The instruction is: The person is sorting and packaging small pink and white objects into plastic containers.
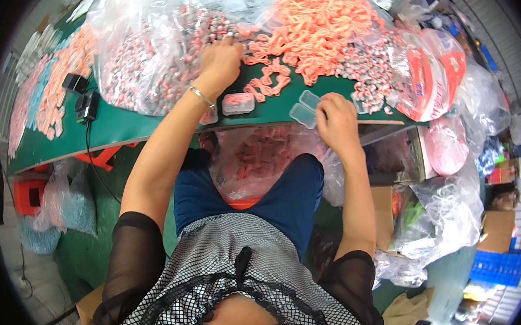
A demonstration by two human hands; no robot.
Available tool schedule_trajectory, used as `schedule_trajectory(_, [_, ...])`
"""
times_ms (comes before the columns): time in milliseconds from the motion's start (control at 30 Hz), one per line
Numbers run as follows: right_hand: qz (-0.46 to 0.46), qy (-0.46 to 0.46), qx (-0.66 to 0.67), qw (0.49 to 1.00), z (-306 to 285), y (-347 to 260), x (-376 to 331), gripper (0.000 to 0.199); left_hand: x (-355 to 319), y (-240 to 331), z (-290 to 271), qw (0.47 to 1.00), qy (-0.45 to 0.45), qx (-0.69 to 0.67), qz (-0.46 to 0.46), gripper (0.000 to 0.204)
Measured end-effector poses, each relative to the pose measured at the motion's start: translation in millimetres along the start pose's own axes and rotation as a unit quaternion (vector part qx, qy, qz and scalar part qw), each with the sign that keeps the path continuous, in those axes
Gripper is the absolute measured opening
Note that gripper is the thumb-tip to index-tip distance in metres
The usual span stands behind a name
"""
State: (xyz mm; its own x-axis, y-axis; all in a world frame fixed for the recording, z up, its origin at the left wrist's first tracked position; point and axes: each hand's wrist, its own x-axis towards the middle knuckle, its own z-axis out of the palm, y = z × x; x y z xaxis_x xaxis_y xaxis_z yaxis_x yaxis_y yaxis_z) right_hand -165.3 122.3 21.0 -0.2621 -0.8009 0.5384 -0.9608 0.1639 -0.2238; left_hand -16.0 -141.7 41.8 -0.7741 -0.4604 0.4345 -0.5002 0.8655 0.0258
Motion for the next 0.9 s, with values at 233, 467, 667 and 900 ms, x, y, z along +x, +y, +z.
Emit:
schedule_trajectory(233, [0.052,0.034,-0.056,0.996,4.9,-17.3,-3.2,0.023,-2.6,-4.2,-2.7,0.999,-0.012,-0.038,-0.001,0.015])
schedule_trajectory(467, [0.075,0.024,-0.147,0.986,10.1,-44.4,1.9,0.030,-0.3,-1.5,0.9,0.998,-0.059,0.001,0.012,0.011])
schedule_trajectory(667, [0.186,0.056,0.001,0.981,-9.2,-18.4,15.8,0.015,-3.7,-6.8,0.1,0.996,-0.021,-0.082,0.001,0.013])
schedule_trajectory(900, [0.134,0.013,-0.221,0.966,-18.2,76.7,12.9,0.010,-9.0,-10.5,-0.9,0.980,0.051,-0.190,-0.011,0.013])
